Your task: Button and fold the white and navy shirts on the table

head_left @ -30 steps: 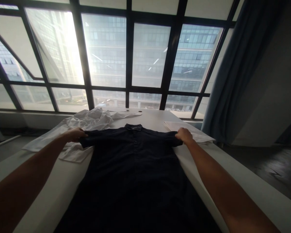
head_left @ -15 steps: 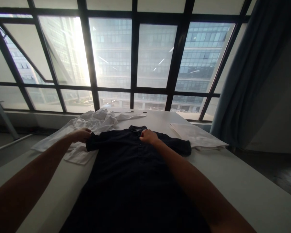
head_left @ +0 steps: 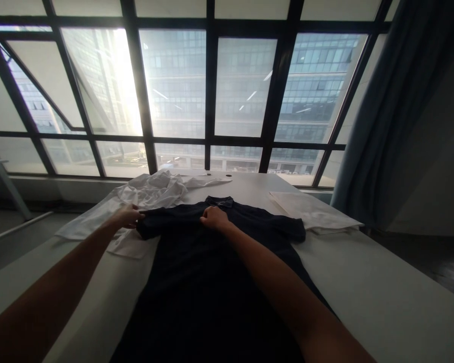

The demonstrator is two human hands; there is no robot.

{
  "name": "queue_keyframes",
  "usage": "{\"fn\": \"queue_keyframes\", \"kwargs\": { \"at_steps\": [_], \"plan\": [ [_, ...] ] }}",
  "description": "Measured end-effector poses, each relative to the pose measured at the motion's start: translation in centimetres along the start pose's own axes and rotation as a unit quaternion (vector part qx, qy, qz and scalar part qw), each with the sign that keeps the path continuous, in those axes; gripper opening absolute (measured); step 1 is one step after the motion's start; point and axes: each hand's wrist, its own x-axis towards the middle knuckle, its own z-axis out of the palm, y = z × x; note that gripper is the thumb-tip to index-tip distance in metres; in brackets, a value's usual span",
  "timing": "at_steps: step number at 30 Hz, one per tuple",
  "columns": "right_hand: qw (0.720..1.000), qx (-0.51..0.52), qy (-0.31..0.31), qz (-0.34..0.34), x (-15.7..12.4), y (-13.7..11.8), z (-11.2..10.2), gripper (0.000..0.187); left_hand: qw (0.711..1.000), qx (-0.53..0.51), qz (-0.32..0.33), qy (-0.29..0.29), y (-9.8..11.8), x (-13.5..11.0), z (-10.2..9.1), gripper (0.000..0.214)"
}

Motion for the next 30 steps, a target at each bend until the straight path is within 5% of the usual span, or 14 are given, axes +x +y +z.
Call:
{"fn": "queue_keyframes", "kwargs": {
  "at_steps": [4,8,11,14,17,21,30],
  "plan": [
    [0.989,-0.047,0.058,0.126,1.5,5.4,-1.3,0.023,0.973,0.167,0.155,0.047,3.7,-1.0,2.5,0.039],
    [0.988,-0.032,0.053,0.142,3.2,8.4,-1.1,0.034,0.942,0.133,0.302,-0.066,10.4,-2.8,8.4,0.020],
    [0.992,-0.023,0.026,0.122,4.2,9.0,-1.0,0.034,0.933,0.108,0.327,-0.105,14.8,-3.8,13.5,0.018],
    [0.994,0.033,-0.016,0.101,4.8,9.7,-1.2,0.020,0.943,0.084,0.280,-0.159,17.2,-4.1,17.6,0.016],
    [0.981,0.156,-0.035,0.110,4.9,11.1,-1.0,0.011,0.951,0.073,0.244,-0.176,18.0,-4.0,20.1,0.018],
    [0.959,0.258,0.023,0.116,4.7,12.8,-0.1,0.008,0.959,0.051,0.212,-0.180,17.8,-3.4,21.6,0.021],
    [0.949,0.293,0.084,0.086,4.4,13.2,1.0,0.012,0.956,-0.126,0.172,-0.203,16.5,-3.7,22.2,0.019]
  ]
}}
